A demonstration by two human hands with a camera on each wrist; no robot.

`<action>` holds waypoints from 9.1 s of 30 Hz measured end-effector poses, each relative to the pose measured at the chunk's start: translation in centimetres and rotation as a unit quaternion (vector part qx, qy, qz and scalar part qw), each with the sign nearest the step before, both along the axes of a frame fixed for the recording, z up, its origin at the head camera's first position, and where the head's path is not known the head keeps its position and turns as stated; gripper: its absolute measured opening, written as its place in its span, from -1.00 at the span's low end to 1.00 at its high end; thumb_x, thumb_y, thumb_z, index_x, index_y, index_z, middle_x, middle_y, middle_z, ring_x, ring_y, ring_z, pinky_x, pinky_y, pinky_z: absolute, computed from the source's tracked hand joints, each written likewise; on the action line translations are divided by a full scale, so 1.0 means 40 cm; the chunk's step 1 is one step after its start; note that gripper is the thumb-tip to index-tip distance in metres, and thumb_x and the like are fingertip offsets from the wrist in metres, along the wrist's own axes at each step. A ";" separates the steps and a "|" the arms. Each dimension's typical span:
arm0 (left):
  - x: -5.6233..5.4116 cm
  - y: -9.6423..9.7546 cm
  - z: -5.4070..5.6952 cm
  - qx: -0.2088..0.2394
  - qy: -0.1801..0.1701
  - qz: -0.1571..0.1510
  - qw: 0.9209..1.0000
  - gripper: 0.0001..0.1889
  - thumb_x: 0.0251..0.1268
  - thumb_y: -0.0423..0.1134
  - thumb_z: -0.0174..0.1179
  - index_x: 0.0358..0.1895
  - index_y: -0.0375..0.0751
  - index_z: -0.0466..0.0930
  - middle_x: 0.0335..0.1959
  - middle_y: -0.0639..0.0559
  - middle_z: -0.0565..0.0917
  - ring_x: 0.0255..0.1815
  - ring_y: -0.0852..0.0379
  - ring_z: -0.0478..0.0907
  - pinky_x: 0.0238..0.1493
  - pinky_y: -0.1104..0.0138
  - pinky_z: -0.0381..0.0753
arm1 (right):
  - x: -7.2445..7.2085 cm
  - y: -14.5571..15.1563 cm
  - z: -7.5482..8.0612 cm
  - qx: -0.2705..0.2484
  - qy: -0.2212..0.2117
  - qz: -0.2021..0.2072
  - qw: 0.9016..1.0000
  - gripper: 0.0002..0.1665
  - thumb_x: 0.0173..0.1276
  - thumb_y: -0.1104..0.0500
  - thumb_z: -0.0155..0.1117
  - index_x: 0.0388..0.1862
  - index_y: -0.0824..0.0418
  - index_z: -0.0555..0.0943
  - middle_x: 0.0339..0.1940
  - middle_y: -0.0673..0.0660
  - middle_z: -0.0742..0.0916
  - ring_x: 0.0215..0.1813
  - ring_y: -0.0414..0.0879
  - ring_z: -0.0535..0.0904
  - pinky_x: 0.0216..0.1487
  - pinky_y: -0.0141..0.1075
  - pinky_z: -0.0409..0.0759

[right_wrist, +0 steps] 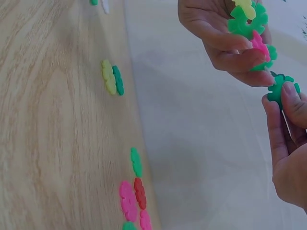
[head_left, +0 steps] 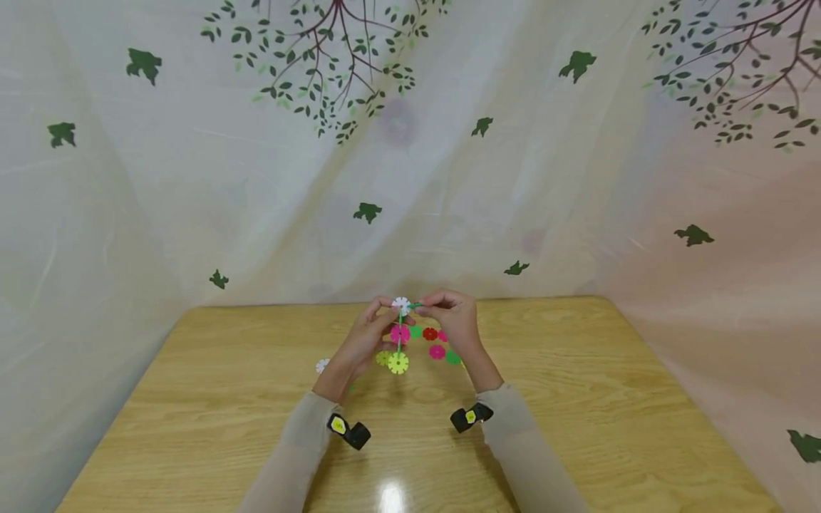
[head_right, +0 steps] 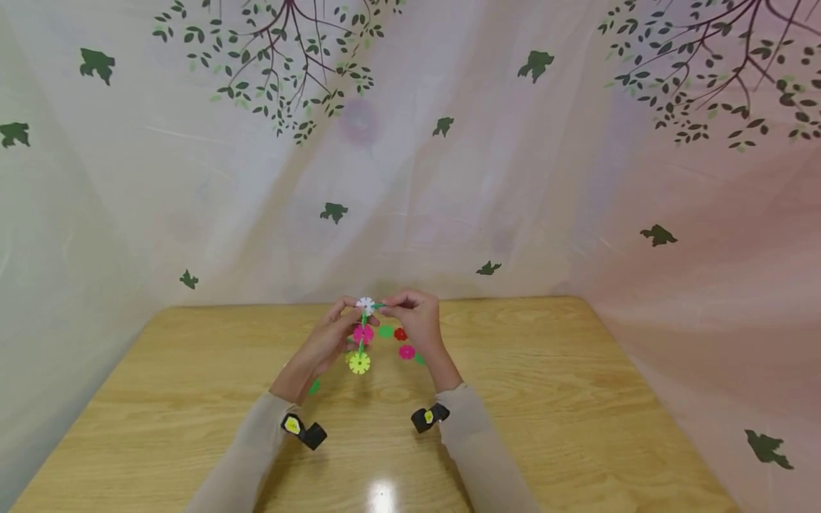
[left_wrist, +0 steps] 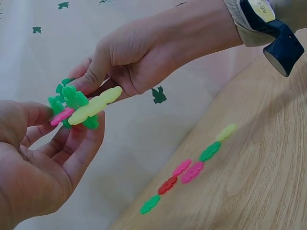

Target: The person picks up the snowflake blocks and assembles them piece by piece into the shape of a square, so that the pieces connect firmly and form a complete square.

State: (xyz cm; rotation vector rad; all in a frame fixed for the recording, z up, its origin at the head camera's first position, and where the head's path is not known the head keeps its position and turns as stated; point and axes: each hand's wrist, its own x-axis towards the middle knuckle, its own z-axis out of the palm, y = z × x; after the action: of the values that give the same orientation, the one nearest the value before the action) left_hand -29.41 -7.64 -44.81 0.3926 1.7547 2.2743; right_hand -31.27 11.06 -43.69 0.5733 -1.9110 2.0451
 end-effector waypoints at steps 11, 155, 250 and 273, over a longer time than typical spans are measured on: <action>0.003 0.002 -0.010 -0.005 -0.003 0.005 1.000 -0.89 0.68 -0.19 -0.10 -0.04 -0.11 0.39 -0.28 0.14 0.76 -0.41 0.20 0.67 -0.33 0.23 0.75 | 0.004 -0.002 -0.007 0.007 0.003 -0.006 1.000 -0.90 0.19 0.51 0.45 -0.42 0.59 0.68 -0.35 0.43 0.78 -0.35 -0.20 0.75 -0.23 -0.38 0.76; -0.009 0.010 -0.016 -0.087 -0.016 0.071 0.994 -0.59 0.58 0.03 0.08 0.20 -0.22 0.54 0.13 -0.07 0.68 -0.33 0.24 0.47 -0.37 0.42 0.52 | 0.005 0.037 0.006 0.060 -0.106 0.032 0.992 -0.70 0.36 0.43 0.35 0.03 0.56 0.61 -0.13 0.54 0.71 -0.33 -0.23 0.75 -0.14 -0.25 0.80; -0.002 -0.017 0.006 -0.080 -0.023 0.044 0.996 -0.55 0.56 -0.07 0.13 0.35 -0.25 0.51 -0.20 0.23 0.74 -0.22 0.22 0.57 -0.34 0.49 0.56 | -0.023 0.127 0.049 0.235 -0.117 0.106 0.959 -0.64 0.48 0.21 0.30 0.13 0.42 0.66 -0.07 0.42 0.76 -0.11 0.26 0.73 -0.03 -0.05 0.76; -0.009 -0.029 -0.001 -0.079 0.001 0.034 0.996 -0.56 0.57 -0.12 0.11 0.36 -0.26 0.50 -0.17 0.23 0.72 -0.13 0.22 0.62 -0.25 0.46 0.66 | -0.040 0.221 -0.048 0.466 -0.116 0.156 0.863 -0.76 0.30 0.37 0.40 -0.06 0.41 0.71 -0.30 0.18 0.75 -0.27 -0.18 0.60 -0.25 -0.37 0.63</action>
State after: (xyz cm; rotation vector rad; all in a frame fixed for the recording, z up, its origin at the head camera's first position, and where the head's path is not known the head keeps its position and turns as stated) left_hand -29.79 -8.79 -44.85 0.3083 1.9605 2.1612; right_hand -32.87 19.91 -45.63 0.9061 -3.1056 1.2210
